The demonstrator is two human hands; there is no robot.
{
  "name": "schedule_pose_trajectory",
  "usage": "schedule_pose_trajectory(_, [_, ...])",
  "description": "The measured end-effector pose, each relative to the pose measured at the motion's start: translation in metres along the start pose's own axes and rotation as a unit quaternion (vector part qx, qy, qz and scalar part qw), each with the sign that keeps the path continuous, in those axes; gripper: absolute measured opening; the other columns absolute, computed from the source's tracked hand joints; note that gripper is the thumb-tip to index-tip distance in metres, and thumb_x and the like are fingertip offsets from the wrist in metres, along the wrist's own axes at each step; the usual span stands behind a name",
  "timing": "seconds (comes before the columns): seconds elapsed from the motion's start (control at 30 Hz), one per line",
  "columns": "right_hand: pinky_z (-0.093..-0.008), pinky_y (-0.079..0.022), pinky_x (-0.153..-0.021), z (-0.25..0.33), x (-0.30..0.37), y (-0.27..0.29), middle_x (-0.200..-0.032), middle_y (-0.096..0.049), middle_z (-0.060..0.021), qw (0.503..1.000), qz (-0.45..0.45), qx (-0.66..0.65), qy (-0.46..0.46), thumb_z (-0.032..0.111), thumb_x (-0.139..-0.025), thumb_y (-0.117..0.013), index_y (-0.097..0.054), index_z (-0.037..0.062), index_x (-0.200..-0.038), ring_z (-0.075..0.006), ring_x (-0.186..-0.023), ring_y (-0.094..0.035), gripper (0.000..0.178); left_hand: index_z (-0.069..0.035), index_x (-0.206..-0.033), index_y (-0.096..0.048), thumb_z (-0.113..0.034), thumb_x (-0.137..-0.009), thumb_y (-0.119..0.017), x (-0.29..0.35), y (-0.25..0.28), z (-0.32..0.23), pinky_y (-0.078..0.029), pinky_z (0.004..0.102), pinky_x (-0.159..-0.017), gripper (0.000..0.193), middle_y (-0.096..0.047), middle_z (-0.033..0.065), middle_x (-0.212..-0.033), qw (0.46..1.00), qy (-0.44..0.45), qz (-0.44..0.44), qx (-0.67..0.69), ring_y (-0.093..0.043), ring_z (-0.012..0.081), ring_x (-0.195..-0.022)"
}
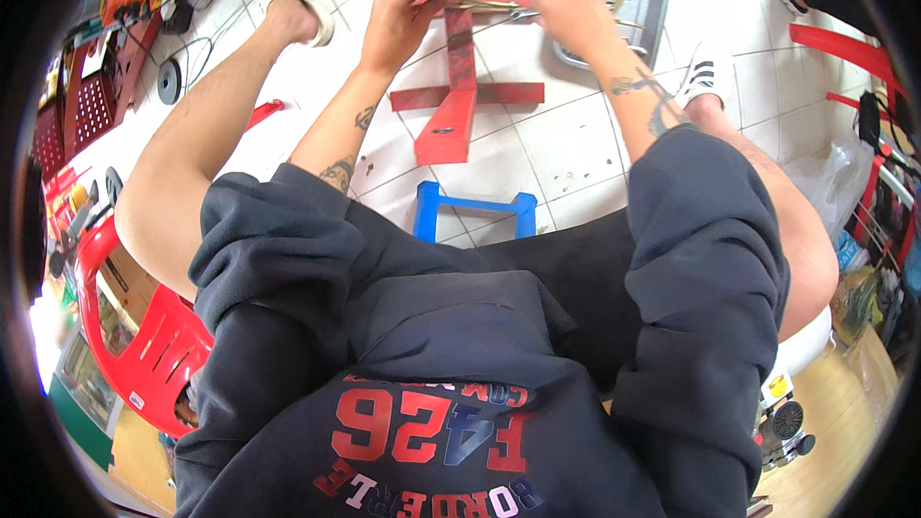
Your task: The person assembles a curved metal bracket with a bolt and nut, then attaches it to a red metal stand using a wrench. They tighten the fasteners and adjust the bracket's position on the stand.
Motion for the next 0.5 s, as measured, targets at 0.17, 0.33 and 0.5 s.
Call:
schedule_pose_trajectory(0.17, [-0.0400, -0.060, -0.072, -0.001, 0.018, 0.016, -0.099, -0.065, -0.0054, 0.987, -0.157, -0.002, -0.022, 0.027, -0.084, -0.073, -0.068, 0.0131, -0.105, -0.0258, -0.092, -0.069, 0.026, -0.002, -0.105, -0.073, -0.010, -0.093, -0.068, -0.001, -0.006, 0.003, -0.054, 0.0357, -0.068, 0.015, -0.074, 0.0164, -0.086, 0.996, -0.038, -0.046, -0.061, -0.072, 0.0325, -0.078])
schedule_pose_trajectory(0.33, [-0.0433, -0.055, -0.072, -0.033, 0.078, -0.007, -0.103, -0.066, -0.0117, 0.948, -0.130, -0.181, -0.228, 0.030, -0.090, -0.068, -0.065, 0.0134, -0.109, -0.0313, -0.093, -0.069, 0.026, -0.003, -0.102, -0.072, -0.009, -0.091, -0.067, -0.002, -0.005, -0.007, -0.053, 0.0448, -0.070, 0.013, -0.071, 0.0206, -0.087, 0.992, 0.019, -0.019, -0.124, -0.066, 0.0428, -0.081])
schedule_pose_trajectory(0.5, [-0.0503, -0.052, -0.087, -0.072, 0.117, -0.065, -0.109, -0.070, -0.0202, 0.906, 0.071, -0.225, -0.352, 0.026, -0.094, -0.054, -0.059, 0.0080, -0.113, -0.0395, -0.102, -0.067, 0.027, -0.001, -0.101, -0.073, -0.012, -0.092, -0.068, -0.002, -0.006, -0.001, -0.051, 0.0447, -0.066, 0.014, -0.070, 0.0215, -0.081, 0.989, -0.025, -0.035, -0.143, -0.065, 0.0425, -0.074])
Point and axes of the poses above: each hand's wrist, its own x-axis away from the middle knuckle, its own y-axis out of the back of the hand, z = x × y, the point moved 5 cm from there along -x, towards the middle knuckle
